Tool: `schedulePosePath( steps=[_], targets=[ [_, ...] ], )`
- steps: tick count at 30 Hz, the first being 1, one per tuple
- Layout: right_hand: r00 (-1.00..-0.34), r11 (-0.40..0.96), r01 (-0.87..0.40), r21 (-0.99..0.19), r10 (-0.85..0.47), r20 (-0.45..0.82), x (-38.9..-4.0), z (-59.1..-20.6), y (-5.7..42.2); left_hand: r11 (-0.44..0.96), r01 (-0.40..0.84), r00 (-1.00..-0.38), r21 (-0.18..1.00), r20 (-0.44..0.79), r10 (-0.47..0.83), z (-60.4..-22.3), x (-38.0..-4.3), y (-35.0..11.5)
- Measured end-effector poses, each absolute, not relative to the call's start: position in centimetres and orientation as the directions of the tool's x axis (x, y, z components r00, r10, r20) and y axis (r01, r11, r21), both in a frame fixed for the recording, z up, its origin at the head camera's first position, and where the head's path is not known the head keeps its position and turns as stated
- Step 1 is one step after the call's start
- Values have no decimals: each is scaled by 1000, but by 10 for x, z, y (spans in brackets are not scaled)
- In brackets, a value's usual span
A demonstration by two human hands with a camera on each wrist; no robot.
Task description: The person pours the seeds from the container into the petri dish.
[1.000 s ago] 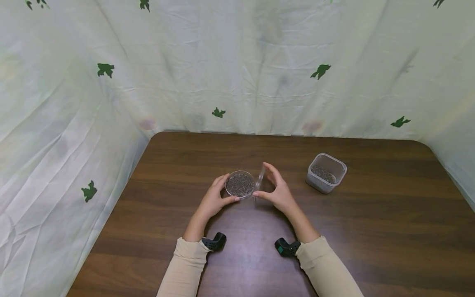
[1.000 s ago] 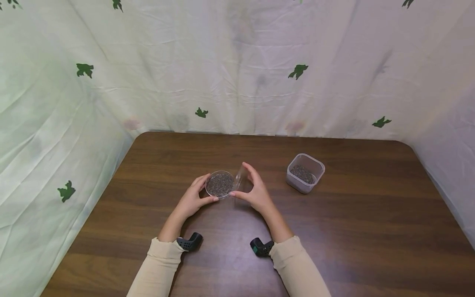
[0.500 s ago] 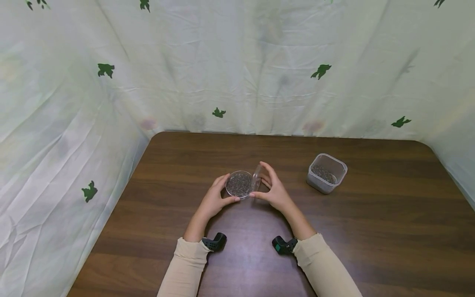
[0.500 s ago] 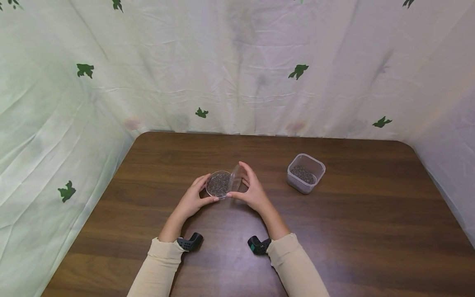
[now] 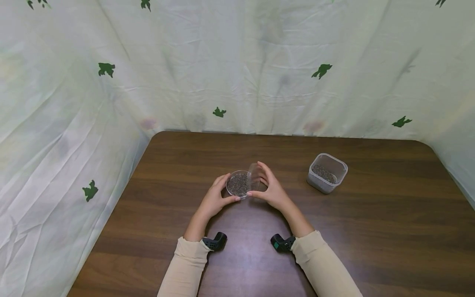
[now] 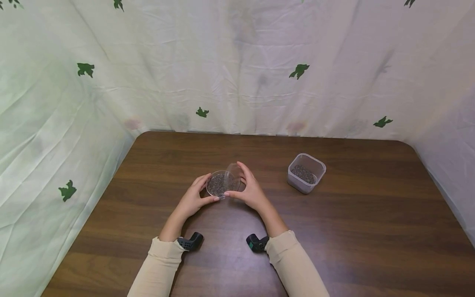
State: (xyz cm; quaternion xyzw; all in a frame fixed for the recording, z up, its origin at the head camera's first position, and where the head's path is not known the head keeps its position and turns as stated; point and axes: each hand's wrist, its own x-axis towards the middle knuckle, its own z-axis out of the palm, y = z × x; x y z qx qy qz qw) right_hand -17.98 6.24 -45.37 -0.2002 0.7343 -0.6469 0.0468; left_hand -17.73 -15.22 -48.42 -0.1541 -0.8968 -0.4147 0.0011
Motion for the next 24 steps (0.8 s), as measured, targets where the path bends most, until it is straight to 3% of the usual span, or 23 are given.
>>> schedulePosePath(
  steps=[24],
  targets=[
    [-933,244,-211,-947,-339,121,-178,-445,51,591,277,-951,758,129,280,-483,-177,-152]
  ],
)
